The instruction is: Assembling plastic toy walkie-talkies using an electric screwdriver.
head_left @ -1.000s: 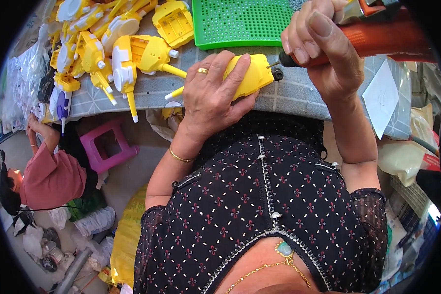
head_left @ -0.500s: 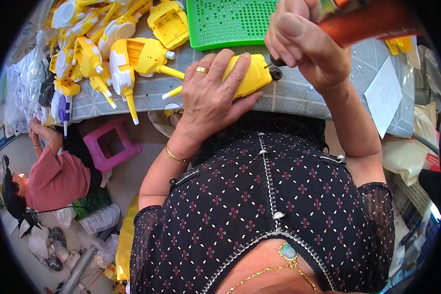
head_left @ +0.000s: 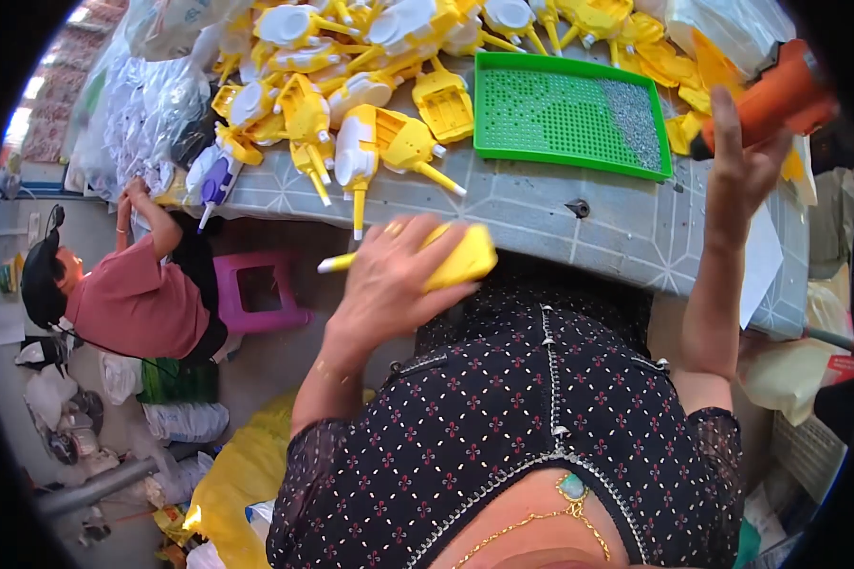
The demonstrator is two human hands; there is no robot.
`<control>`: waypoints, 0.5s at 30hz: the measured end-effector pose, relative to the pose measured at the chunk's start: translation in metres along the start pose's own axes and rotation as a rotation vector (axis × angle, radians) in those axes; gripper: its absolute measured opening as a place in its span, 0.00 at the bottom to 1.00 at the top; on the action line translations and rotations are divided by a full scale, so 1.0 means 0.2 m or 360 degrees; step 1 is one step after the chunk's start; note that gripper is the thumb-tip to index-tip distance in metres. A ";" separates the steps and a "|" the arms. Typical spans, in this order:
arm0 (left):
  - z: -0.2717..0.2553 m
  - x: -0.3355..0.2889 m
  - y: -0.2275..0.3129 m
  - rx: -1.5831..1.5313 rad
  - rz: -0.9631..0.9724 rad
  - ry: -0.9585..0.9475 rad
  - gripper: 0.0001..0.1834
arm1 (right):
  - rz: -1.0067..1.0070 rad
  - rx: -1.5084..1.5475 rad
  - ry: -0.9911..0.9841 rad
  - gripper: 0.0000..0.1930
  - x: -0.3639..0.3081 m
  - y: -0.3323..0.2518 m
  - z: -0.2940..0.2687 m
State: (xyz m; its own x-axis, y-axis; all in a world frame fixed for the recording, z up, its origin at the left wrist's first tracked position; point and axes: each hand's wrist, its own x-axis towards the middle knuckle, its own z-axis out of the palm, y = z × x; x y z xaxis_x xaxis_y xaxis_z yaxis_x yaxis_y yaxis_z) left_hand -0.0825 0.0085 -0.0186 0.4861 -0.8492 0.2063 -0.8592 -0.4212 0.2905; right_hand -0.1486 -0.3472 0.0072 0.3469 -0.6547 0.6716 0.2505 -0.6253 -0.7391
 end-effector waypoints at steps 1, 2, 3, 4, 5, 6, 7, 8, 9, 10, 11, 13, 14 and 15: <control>-0.08 -0.10 -0.02 -0.0067 -0.0071 -0.0105 0.35 | -0.0450 -0.0311 0.0060 0.24 0.02 0.02 -0.05; -0.11 -0.21 -0.06 -0.0018 -0.0197 -0.0167 0.35 | -0.0730 -0.0390 0.0265 0.24 -0.01 0.02 -0.04; -0.10 -0.32 -0.10 0.0030 -0.0323 -0.0230 0.34 | -0.1007 -0.0467 0.0474 0.24 -0.06 0.03 -0.03; -0.07 -0.42 -0.15 0.0105 -0.0457 -0.0259 0.33 | -0.0887 -0.0248 0.0225 0.24 -0.14 0.01 0.03; -0.01 -0.52 -0.20 0.0186 -0.0594 -0.0297 0.33 | -0.0789 -0.0103 -0.0108 0.24 -0.23 0.00 0.13; 0.08 -0.63 -0.28 0.0227 -0.0694 -0.0312 0.33 | -0.0929 -0.0044 -0.0627 0.24 -0.23 -0.06 0.24; 0.18 -0.72 -0.35 0.0230 -0.0695 -0.0318 0.33 | -0.0991 -0.0307 -0.0894 0.24 -0.30 -0.13 0.36; 0.29 -0.78 -0.44 0.0332 -0.0777 -0.0374 0.34 | -0.1023 -0.0403 -0.1131 0.22 -0.36 -0.10 0.49; 0.37 -0.82 -0.50 0.0435 -0.0857 -0.0428 0.34 | -0.1007 -0.0552 -0.1328 0.21 -0.39 -0.08 0.61; 0.43 -0.81 -0.53 0.0465 -0.0856 -0.0417 0.33 | -0.0972 -0.0724 -0.1512 0.19 -0.42 -0.04 0.71; 0.44 -0.77 -0.54 0.0456 -0.0781 -0.0418 0.33 | -0.1081 -0.0807 -0.1468 0.14 -0.45 0.06 0.81; 0.38 -0.65 -0.46 -0.0097 -0.0765 -0.0085 0.32 | -0.1195 -0.0914 -0.1504 0.08 -0.44 0.12 0.91; 0.28 -0.53 -0.37 -0.0425 -0.0808 -0.0160 0.29 | -0.1190 -0.0947 -0.1578 0.07 -0.41 0.11 0.93; 0.25 -0.49 -0.32 -0.0442 -0.0738 -0.0170 0.29 | -0.1254 -0.0782 -0.1472 0.05 -0.40 0.11 0.93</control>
State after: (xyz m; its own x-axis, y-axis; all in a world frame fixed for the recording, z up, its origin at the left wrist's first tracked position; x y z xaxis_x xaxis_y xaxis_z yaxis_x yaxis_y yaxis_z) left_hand -0.0827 0.1029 -0.1046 0.7723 -0.6283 -0.0937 -0.4773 -0.6713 0.5670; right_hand -0.0022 -0.2300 -0.0729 0.7967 0.3644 0.4823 0.3843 -0.9212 0.0612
